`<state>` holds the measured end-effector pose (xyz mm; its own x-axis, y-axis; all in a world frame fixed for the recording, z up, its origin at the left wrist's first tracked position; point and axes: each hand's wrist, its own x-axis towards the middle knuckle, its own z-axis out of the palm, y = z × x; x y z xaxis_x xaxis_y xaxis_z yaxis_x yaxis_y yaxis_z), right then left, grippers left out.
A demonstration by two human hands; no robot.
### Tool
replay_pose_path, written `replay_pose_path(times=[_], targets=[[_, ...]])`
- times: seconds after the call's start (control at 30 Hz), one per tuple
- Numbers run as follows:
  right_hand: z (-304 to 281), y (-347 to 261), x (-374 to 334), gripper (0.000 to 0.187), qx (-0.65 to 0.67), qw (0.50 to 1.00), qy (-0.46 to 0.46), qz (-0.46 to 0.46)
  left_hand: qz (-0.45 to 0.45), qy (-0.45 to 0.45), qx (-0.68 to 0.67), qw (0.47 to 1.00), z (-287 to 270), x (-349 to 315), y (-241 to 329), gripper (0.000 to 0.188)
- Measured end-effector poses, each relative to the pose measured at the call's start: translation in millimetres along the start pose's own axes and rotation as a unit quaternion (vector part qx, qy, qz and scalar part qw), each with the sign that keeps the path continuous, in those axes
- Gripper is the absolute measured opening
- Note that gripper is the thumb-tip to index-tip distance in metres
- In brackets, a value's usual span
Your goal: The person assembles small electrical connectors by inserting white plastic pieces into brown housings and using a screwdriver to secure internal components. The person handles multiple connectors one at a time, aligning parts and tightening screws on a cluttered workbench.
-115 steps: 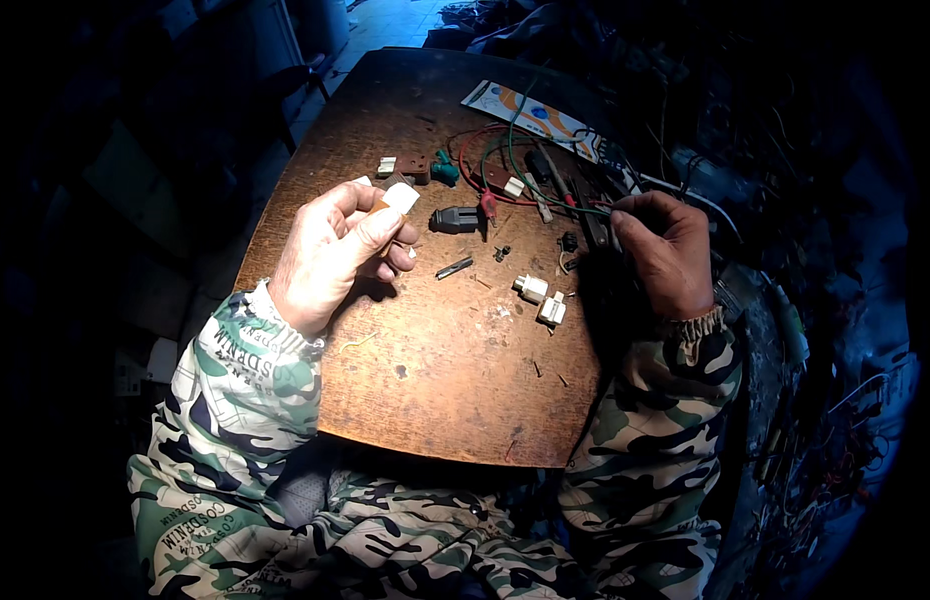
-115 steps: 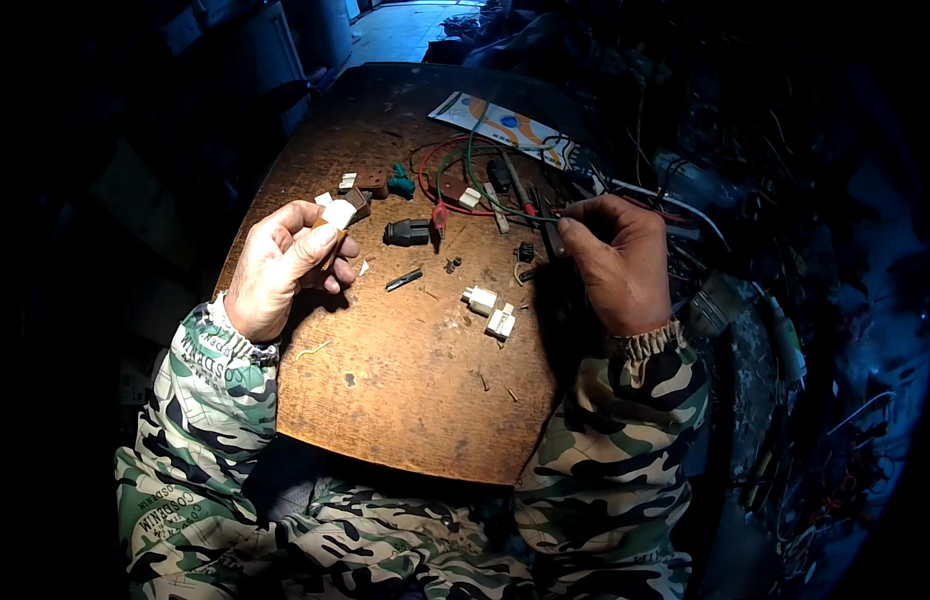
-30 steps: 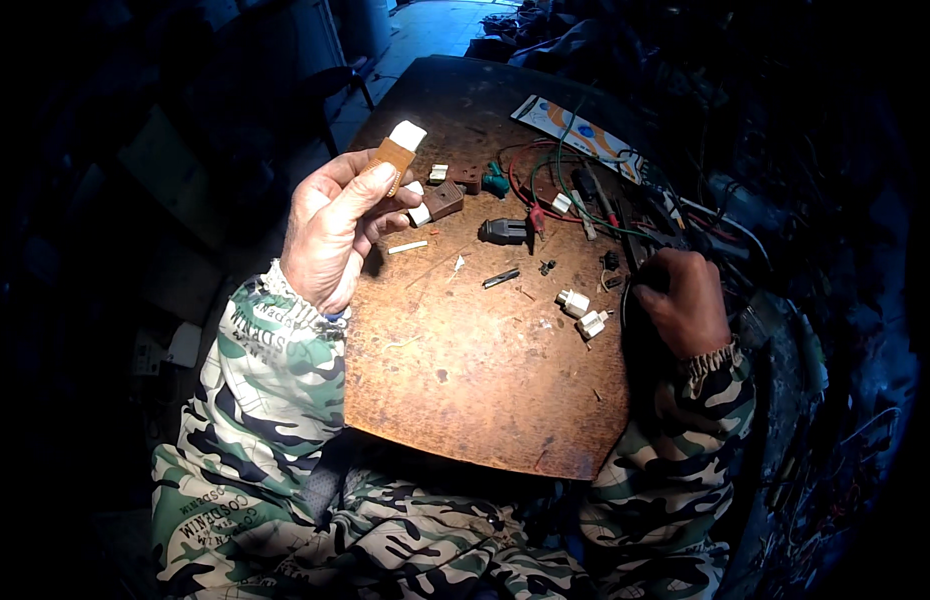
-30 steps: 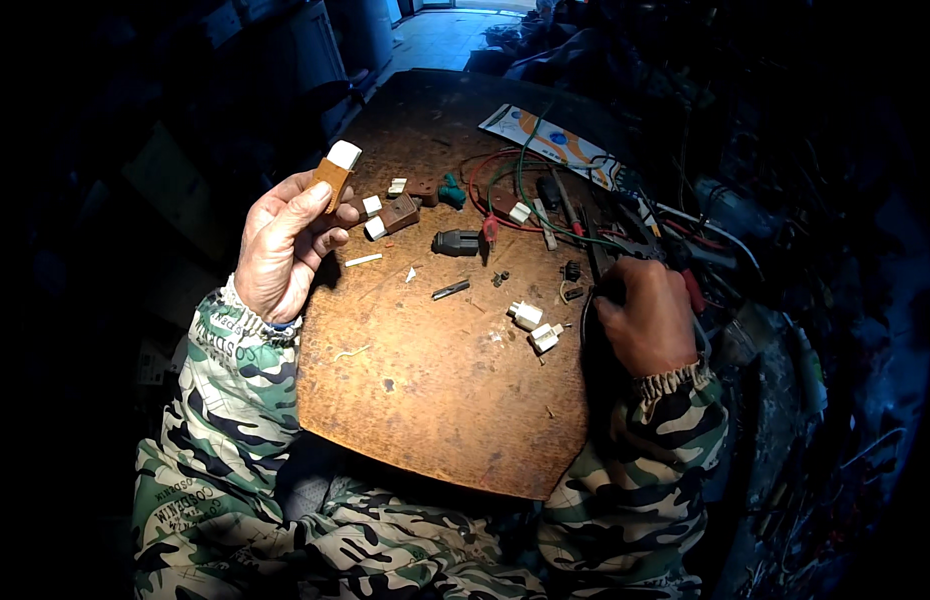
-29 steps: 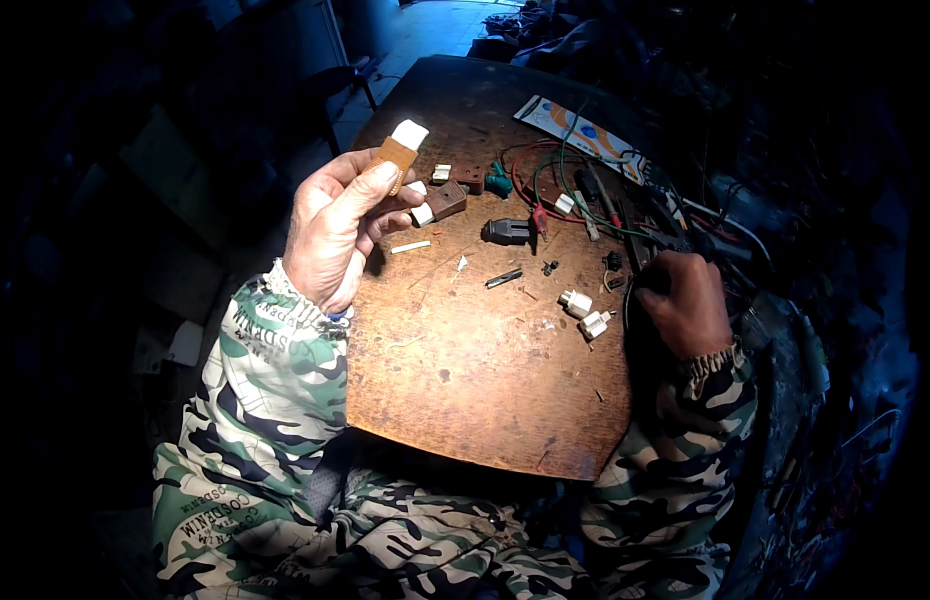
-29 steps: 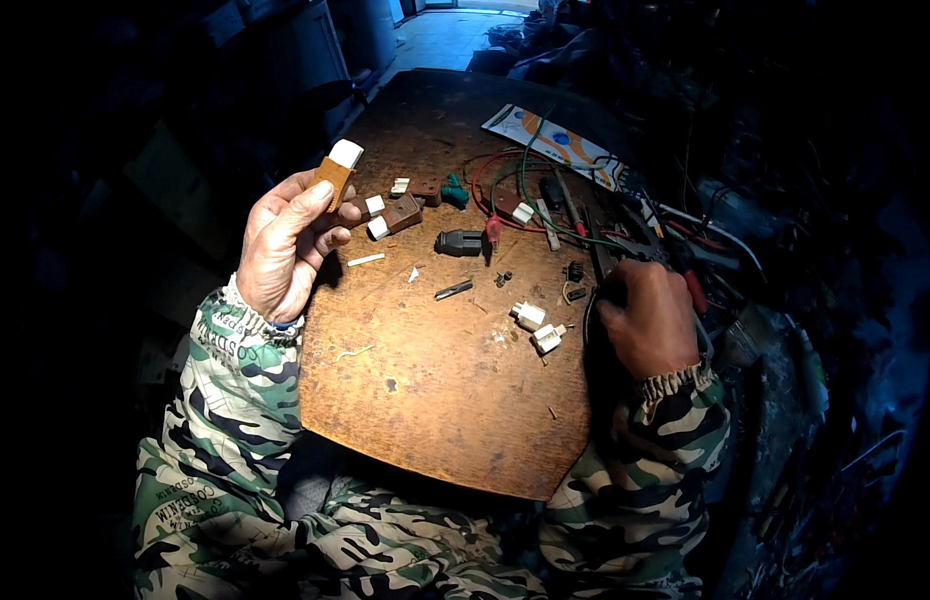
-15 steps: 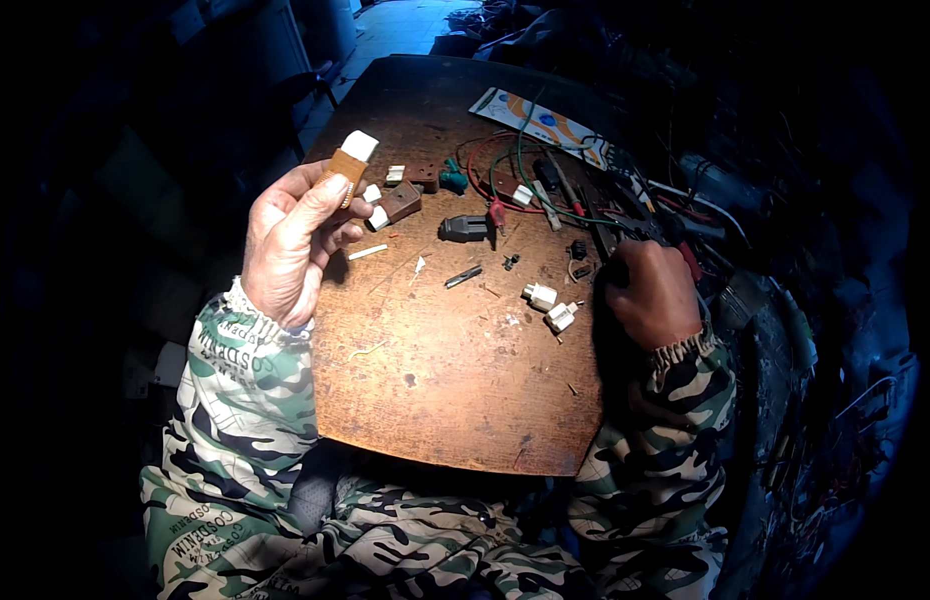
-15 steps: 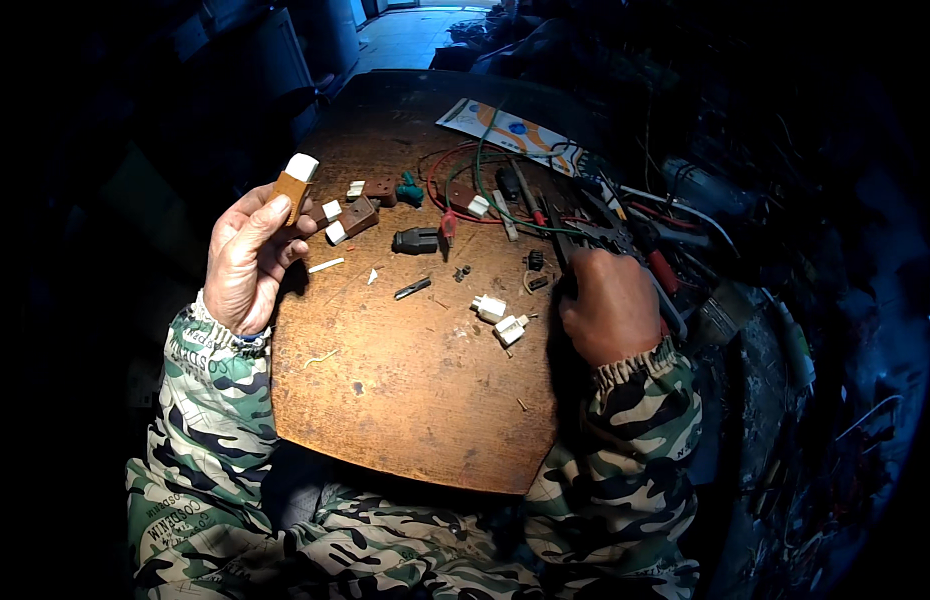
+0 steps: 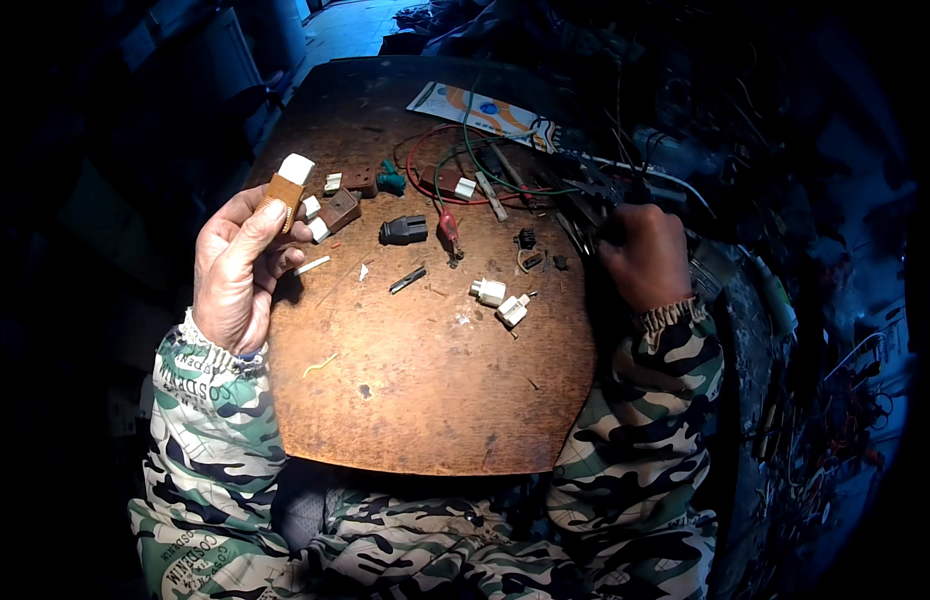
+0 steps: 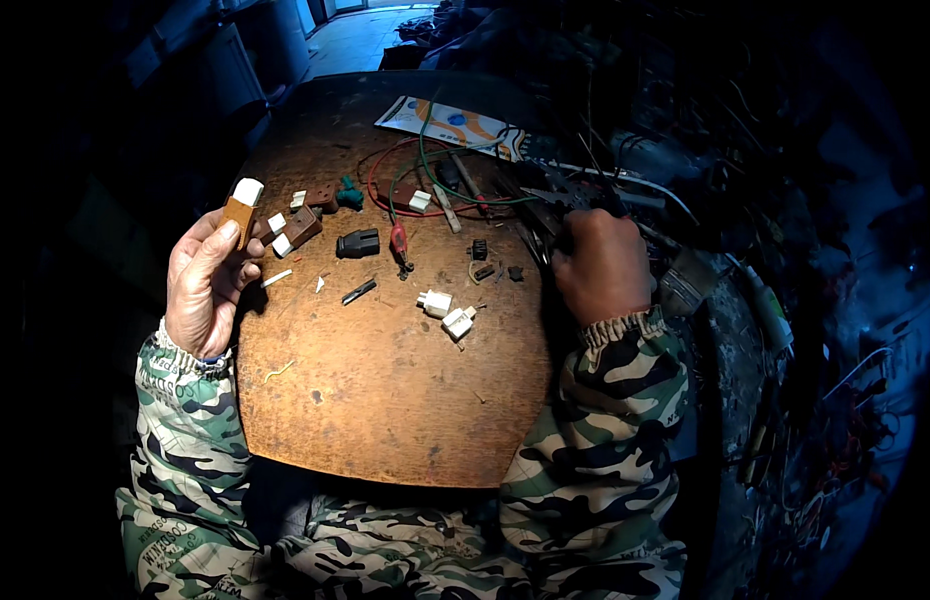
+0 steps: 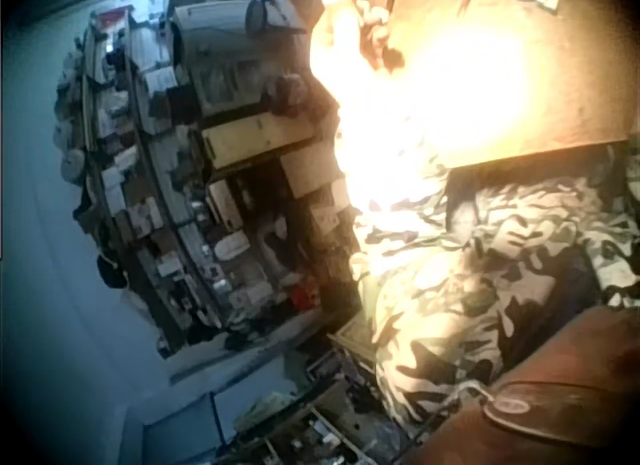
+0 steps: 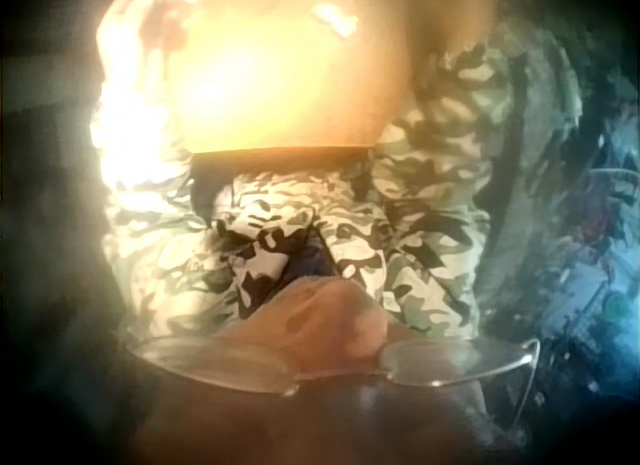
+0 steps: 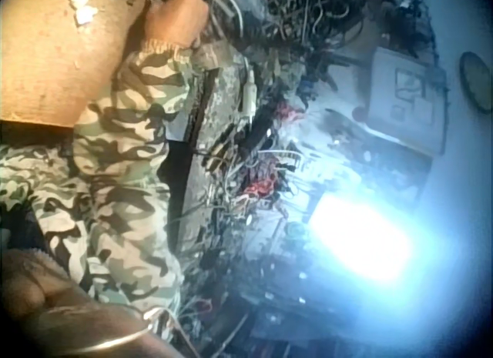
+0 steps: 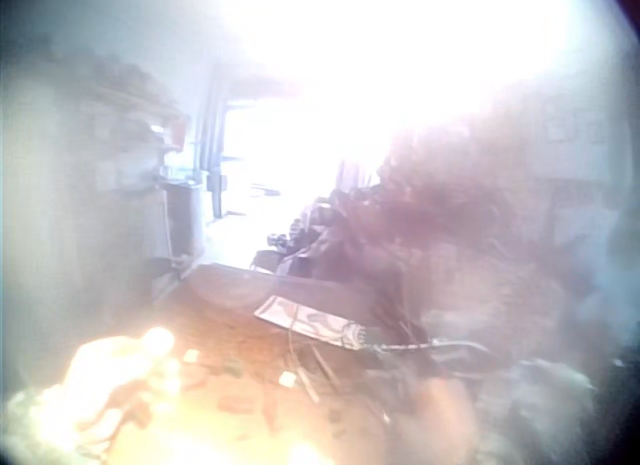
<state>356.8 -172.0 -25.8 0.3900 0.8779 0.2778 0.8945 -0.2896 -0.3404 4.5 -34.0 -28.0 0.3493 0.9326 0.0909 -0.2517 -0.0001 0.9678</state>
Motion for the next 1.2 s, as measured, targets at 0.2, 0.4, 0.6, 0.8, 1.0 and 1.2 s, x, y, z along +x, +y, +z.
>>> replay_pose_path(times=[0.2, 0.4, 0.6, 0.8, 1.0, 1.2], targets=[[13.1, 10.1, 5.0, 0.015, -0.042, 0.997, 0.07, -0.001, -0.003, -0.006, 0.002, 1.0, 0.6, -1.4, 0.8, 0.031], [10.3, 13.0, 5.3, 0.017, -0.044, 0.995, 0.092, 0.018, -0.015, -0.015, 0.007, 1.0, 1.4, 0.1, 0.9, 0.035], [4.7, -11.3, 1.0, 0.015, 0.106, 0.992, 0.04, -0.048, -0.01, -0.003, 0.0, 1.0, -1.4, -0.3, 1.2, 0.038], [7.7, -36.9, -8.8, 0.015, 0.2, 0.973, -0.05, -0.102, -0.009, -0.006, -0.013, 1.0, 0.0, 1.7, -1.2, 0.037], [17.2, -40.2, -7.7, 0.015, 0.218, 0.962, -0.055, -0.156, -0.002, -0.01, -0.013, 1.0, 2.4, 2.4, 2.8, 0.038], [17.5, -89.9, 26.6, 0.009, 0.178, 0.95, -0.078, -0.246, -0.023, -0.022, -0.015, 0.999, 6.9, 6.8, -7.1, 0.039]])
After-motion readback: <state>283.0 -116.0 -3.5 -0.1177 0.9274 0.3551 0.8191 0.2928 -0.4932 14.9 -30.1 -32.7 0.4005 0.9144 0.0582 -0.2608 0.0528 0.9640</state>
